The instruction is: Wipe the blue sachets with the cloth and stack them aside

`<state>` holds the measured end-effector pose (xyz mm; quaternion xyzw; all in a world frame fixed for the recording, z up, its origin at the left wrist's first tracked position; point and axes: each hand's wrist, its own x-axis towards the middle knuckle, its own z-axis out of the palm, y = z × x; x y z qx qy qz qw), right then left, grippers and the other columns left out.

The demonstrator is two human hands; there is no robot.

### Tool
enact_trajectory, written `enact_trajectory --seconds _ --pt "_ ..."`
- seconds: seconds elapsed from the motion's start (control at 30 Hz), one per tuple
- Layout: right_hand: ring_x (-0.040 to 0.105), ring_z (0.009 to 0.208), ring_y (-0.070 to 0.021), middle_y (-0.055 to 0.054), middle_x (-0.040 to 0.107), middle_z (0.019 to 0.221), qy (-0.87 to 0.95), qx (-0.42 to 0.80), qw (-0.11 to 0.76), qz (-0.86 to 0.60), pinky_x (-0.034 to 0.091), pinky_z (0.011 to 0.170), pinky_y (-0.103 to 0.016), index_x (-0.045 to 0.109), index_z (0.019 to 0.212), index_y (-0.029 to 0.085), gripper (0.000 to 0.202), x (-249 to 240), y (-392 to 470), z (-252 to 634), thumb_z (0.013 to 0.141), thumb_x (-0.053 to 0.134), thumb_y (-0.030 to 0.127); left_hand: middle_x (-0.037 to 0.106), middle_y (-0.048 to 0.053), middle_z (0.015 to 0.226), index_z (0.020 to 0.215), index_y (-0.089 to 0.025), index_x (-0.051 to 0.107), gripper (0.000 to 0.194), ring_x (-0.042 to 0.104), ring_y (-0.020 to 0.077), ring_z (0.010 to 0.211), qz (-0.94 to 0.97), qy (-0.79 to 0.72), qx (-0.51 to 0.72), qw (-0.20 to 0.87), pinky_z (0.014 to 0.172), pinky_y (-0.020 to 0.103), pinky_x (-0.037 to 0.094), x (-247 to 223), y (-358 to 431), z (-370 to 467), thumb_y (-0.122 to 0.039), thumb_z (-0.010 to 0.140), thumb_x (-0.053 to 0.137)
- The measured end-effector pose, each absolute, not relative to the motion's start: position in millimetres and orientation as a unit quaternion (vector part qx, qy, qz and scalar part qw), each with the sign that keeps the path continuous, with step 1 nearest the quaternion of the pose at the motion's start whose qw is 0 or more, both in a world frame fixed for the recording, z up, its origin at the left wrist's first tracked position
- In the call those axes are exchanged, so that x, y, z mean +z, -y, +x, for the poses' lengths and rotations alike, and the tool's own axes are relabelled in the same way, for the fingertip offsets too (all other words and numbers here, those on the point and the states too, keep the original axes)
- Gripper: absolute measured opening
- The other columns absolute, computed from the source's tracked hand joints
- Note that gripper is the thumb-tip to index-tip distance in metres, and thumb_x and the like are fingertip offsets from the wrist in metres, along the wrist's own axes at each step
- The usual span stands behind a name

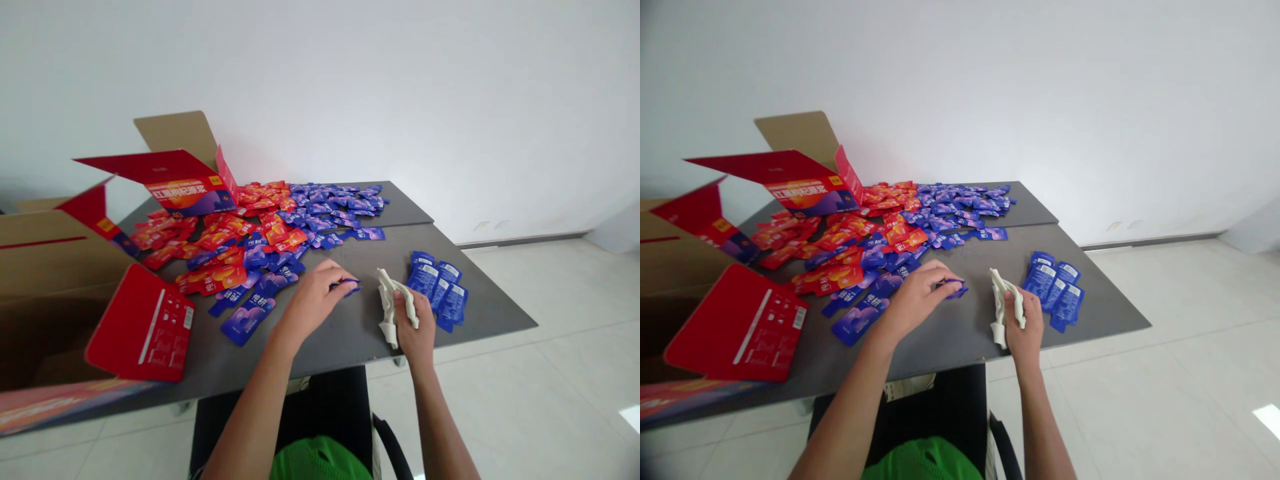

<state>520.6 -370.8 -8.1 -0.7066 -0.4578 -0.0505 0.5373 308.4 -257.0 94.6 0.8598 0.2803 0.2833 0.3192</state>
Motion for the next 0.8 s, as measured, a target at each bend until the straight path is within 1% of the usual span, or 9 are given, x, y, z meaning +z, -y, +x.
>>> enact_trajectory --seconds 0.07,0.17,0.23,0.27,0.37,0.47,0.6,0.67,0.8 --pt "0.065 0.103 -0.0289 -0.012 0.072 0.108 0.454 -0.049 0.538 -0.709 0.052 0.092 -0.048 0.074 0.113 0.019 0.037 -8 370 521 0.101 0.057 0.05 0.071 0.004 0.109 0.107 -0.023 0.076 0.019 0.068 0.0172 0.101 0.873 -0.21 0.302 0.319 0.092 0.029 0.052 95 270 302 -0.023 0.102 0.058" --pt "0.065 0.105 -0.0289 -0.012 0.072 0.11 0.448 -0.044 0.54 -0.711 0.052 0.093 -0.047 0.073 0.114 0.019 0.037 -7 370 519 0.102 0.057 0.05 0.073 0.003 0.104 0.1 -0.024 0.078 0.016 0.069 0.018 0.099 0.916 -0.192 0.237 0.262 0.093 0.032 0.053 77 287 291 -0.014 0.096 0.066" --pt "0.065 0.107 -0.0288 -0.012 0.072 0.112 0.452 -0.042 0.538 -0.711 0.052 0.094 -0.047 0.073 0.116 0.02 0.036 -7 371 519 0.102 0.056 0.049 0.075 0.001 0.105 0.098 -0.025 0.079 0.014 0.07 0.0195 0.104 0.938 -0.197 0.179 0.222 0.101 0.036 0.052 59 299 282 -0.014 0.09 0.076" --pt "0.065 0.107 -0.0288 -0.012 0.072 0.113 0.458 -0.04 0.534 -0.71 0.052 0.094 -0.047 0.073 0.116 0.02 0.036 -7 371 519 0.102 0.056 0.049 0.075 0.001 0.11 0.1 -0.027 0.079 0.016 0.069 0.0208 0.111 0.945 -0.196 0.164 0.206 0.107 0.04 0.049 51 305 277 -0.016 0.088 0.079" --pt "0.065 0.105 -0.0283 -0.011 0.073 0.11 0.481 -0.015 0.522 -0.704 0.053 0.093 -0.046 0.074 0.113 0.021 0.035 -6 369 521 0.102 0.055 0.049 0.069 0.004 0.129 0.12 -0.029 0.074 0.034 0.059 0.0255 0.132 0.94 -0.232 0.185 0.168 0.118 0.048 0.042 34 324 267 -0.024 0.087 0.081" --pt "0.066 0.1 -0.0271 -0.01 0.073 0.106 0.51 0.021 0.518 -0.686 0.055 0.09 -0.045 0.073 0.112 0.022 0.032 3 363 523 0.102 0.057 0.048 0.065 0.008 0.134 0.131 -0.026 0.068 0.044 0.058 0.0281 0.131 0.924 -0.281 0.219 0.14 0.112 0.05 0.048 24 342 266 -0.026 0.088 0.08" --pt "0.066 0.101 -0.0263 -0.01 0.07 0.108 0.575 0.032 0.512 -0.638 0.055 0.089 -0.043 0.072 0.115 0.024 0.026 28 355 510 0.104 0.057 0.041 0.065 0.01 0.136 0.129 -0.023 0.067 0.04 0.061 0.0307 0.125 0.918 -0.299 0.237 0.111 0.103 0.052 0.053 7 359 273 -0.028 0.091 0.077" --pt "0.065 0.105 -0.0257 -0.01 0.068 0.112 0.646 0.047 0.473 -0.597 0.055 0.091 -0.041 0.071 0.121 0.025 0.024 38 353 497 0.103 0.059 0.035 0.066 0.01 0.137 0.13 -0.022 0.067 0.039 0.061 0.0309 0.124 0.918 -0.298 0.241 0.103 0.102 0.051 0.054 -2 363 275 -0.027 0.092 0.075" --pt "0.063 0.104 -0.0233 -0.008 0.068 0.116 0.815 0.065 0.294 -0.495 0.053 0.089 -0.036 0.07 0.127 0.027 0.029 34 347 476 0.099 0.064 0.023 0.072 0.008 0.126 0.126 -0.022 0.068 0.032 0.066 0.0291 0.119 0.915 -0.306 0.245 0.099 0.101 0.048 0.055 -10 364 276 -0.026 0.095 0.072"
